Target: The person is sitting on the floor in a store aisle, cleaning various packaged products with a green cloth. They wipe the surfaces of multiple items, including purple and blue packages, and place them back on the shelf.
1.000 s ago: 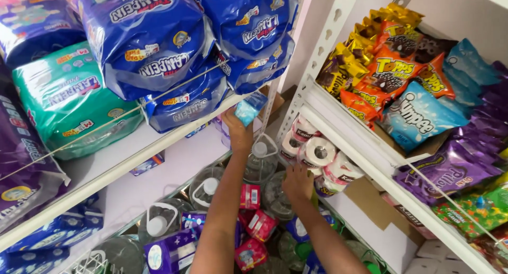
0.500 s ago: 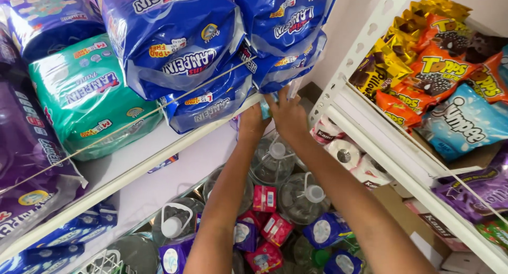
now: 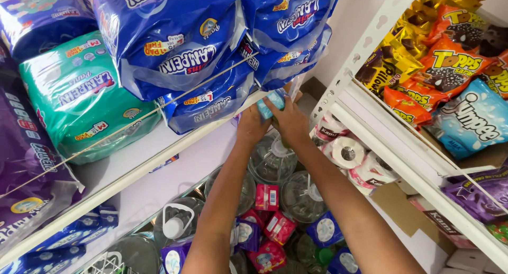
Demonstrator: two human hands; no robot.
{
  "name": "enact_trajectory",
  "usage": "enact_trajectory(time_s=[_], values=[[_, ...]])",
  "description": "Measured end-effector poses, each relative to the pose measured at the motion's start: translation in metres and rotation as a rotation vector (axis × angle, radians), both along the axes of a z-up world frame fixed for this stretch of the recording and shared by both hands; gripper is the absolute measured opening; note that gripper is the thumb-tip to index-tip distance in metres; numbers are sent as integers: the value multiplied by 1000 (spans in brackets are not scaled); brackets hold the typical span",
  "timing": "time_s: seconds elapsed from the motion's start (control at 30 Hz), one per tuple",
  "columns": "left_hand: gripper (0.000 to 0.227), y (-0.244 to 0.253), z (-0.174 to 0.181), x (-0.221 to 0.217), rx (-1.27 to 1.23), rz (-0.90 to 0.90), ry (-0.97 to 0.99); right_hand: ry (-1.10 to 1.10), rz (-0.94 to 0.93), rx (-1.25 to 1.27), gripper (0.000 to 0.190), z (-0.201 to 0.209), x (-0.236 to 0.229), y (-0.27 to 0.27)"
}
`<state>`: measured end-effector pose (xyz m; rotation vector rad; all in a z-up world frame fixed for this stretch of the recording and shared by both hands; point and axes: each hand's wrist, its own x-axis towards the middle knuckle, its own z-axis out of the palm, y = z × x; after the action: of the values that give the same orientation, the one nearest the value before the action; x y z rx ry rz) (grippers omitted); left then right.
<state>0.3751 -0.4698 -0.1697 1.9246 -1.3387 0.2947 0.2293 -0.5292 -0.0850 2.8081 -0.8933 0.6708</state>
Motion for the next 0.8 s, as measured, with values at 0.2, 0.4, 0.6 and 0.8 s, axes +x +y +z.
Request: enact_trajectory(time_s=[0.2, 0.4, 0.6, 0.8], values=[[85, 51, 12, 13, 432, -33, -69, -49, -97, 112, 71, -10, 7, -12], [69, 76, 23, 0, 526, -68, -57, -48, -121, 255, 65, -39, 16, -27], [75, 65, 3, -6, 589, -34, 10, 11, -161, 322, 63, -120, 43, -80], [73, 63, 23, -12, 621, -31, 63, 156, -237, 59, 75, -112, 36, -41]])
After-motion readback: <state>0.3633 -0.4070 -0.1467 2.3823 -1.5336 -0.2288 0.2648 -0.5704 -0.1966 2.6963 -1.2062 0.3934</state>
